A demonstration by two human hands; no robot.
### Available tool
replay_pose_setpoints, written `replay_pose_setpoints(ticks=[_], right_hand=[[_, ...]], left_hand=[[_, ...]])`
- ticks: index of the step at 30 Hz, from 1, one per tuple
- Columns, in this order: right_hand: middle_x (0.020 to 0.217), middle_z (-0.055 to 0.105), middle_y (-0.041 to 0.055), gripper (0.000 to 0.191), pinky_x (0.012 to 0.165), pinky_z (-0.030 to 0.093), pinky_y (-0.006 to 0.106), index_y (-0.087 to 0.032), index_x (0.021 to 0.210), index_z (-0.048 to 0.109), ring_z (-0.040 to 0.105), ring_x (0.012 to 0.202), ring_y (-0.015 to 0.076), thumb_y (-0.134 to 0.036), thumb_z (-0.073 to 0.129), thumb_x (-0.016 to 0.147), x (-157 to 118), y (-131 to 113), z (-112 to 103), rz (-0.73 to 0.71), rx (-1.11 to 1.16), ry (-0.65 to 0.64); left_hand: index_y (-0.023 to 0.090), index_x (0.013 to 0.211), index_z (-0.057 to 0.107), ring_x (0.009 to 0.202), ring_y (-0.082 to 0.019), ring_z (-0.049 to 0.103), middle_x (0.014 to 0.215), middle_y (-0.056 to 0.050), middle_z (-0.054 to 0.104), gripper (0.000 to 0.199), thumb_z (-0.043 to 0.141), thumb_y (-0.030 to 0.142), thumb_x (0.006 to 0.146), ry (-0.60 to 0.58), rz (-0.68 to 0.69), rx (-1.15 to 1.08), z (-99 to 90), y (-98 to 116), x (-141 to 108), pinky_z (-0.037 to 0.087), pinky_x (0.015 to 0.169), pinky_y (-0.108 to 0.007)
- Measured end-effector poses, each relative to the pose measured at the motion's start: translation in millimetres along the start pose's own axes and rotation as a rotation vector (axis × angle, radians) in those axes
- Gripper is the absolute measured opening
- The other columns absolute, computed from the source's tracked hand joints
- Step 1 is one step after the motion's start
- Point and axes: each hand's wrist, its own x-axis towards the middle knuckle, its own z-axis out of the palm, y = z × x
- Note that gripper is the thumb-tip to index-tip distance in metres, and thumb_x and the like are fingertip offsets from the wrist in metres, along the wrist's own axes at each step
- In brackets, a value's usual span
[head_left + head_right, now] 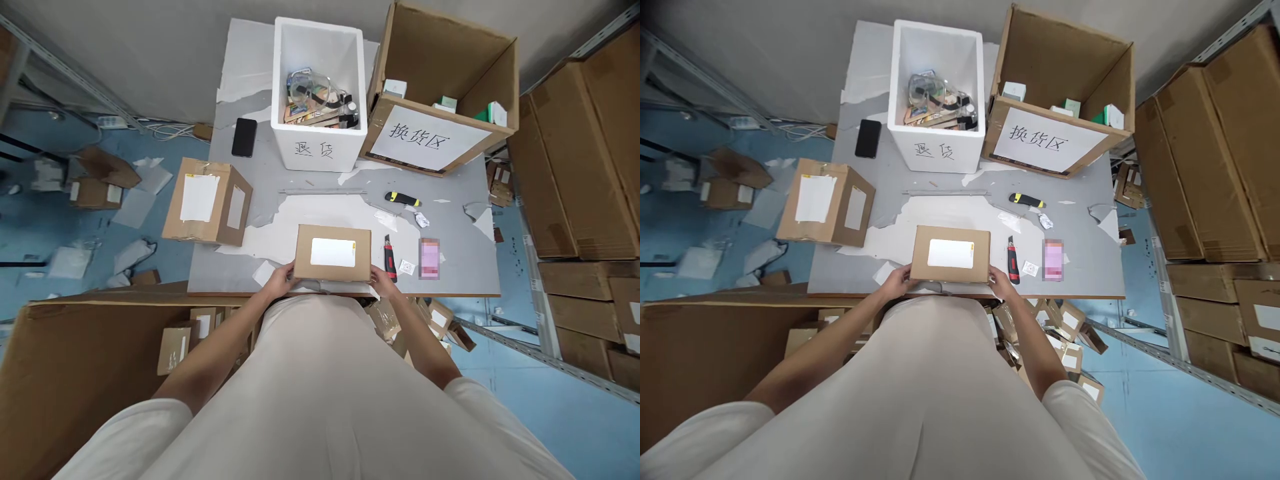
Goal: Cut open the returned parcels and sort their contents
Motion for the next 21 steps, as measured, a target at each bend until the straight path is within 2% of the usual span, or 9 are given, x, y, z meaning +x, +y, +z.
replay_pose_setpoints(ticks=[3,6,9,11,13,17,21], right_hand=[[0.110,0.064,0.0076,0.041,0.096,0.046,0.042,-0.022,0.116,0.063,0.061,0.100,0.0211,-0.038,0.062,0.078,-1.0,-18.6,-10.6,-0.071,0.069,-0.026],[0.100,0.062,0.0072,0.041,0.095,0.045,0.040,-0.019,0.104,0.067,0.059,0.097,0.0206,-0.052,0.056,0.083,3.4,-38.9,-23.2,-0.141,0.021,0.068],[0.094,0.062,0.0069,0.053,0.094,0.045,0.040,-0.018,0.096,0.069,0.059,0.093,0.0201,-0.064,0.048,0.083,14.0,-50.8,-27.8,-0.075,-0.010,0.126],[0.098,0.064,0.0071,0.058,0.092,0.047,0.039,-0.019,0.102,0.067,0.060,0.092,0.0197,-0.069,0.044,0.083,22.9,-53.5,-24.4,0.025,0.064,0.111],[0.103,0.066,0.0070,0.059,0.090,0.049,0.038,-0.020,0.111,0.064,0.062,0.093,0.0194,-0.068,0.041,0.085,31.6,-54.2,-17.7,0.095,0.146,0.119],[0.105,0.068,0.0084,0.059,0.089,0.050,0.038,-0.020,0.116,0.063,0.064,0.093,0.0196,-0.064,0.035,0.089,42.3,-53.6,-6.6,0.122,0.190,0.213],[0.114,0.065,0.0109,0.058,0.089,0.049,0.038,-0.017,0.125,0.058,0.064,0.094,0.0197,-0.057,0.032,0.091,35.6,-43.3,-14.2,0.112,0.028,0.325]], left_hand=[[0.014,0.116,0.064,0.103,-0.027,0.062,0.110,-0.011,0.068,0.064,0.060,0.060,0.073,0.098,-0.003,-0.001,-9.9,15.6,5.6,0.051,0.089,-0.040],[0.016,0.116,0.065,0.103,-0.025,0.059,0.111,-0.011,0.066,0.062,0.057,0.062,0.076,0.200,0.024,0.070,-21.9,36.6,13.0,0.052,0.083,-0.035],[0.018,0.119,0.064,0.095,-0.023,0.058,0.106,-0.009,0.064,0.067,0.069,0.058,0.066,0.228,0.039,0.124,-23.6,51.8,18.5,0.053,0.074,-0.031],[0.018,0.122,0.062,0.087,-0.020,0.058,0.102,-0.008,0.063,0.071,0.073,0.056,0.063,0.266,0.021,0.151,-18.2,54.9,21.2,0.052,0.074,-0.032],[0.017,0.122,0.062,0.082,-0.018,0.058,0.099,-0.008,0.064,0.069,0.071,0.056,0.066,0.330,-0.013,0.163,-10.7,54.0,23.8,0.051,0.077,-0.033],[0.016,0.118,0.065,0.081,-0.018,0.058,0.098,-0.008,0.065,0.065,0.068,0.057,0.068,0.431,-0.058,0.153,-1.5,51.0,28.8,0.049,0.078,-0.034],[0.016,0.118,0.064,0.080,-0.018,0.059,0.101,-0.009,0.065,0.065,0.069,0.057,0.068,0.427,-0.060,0.162,-2.7,51.0,29.9,0.050,0.077,-0.034]])
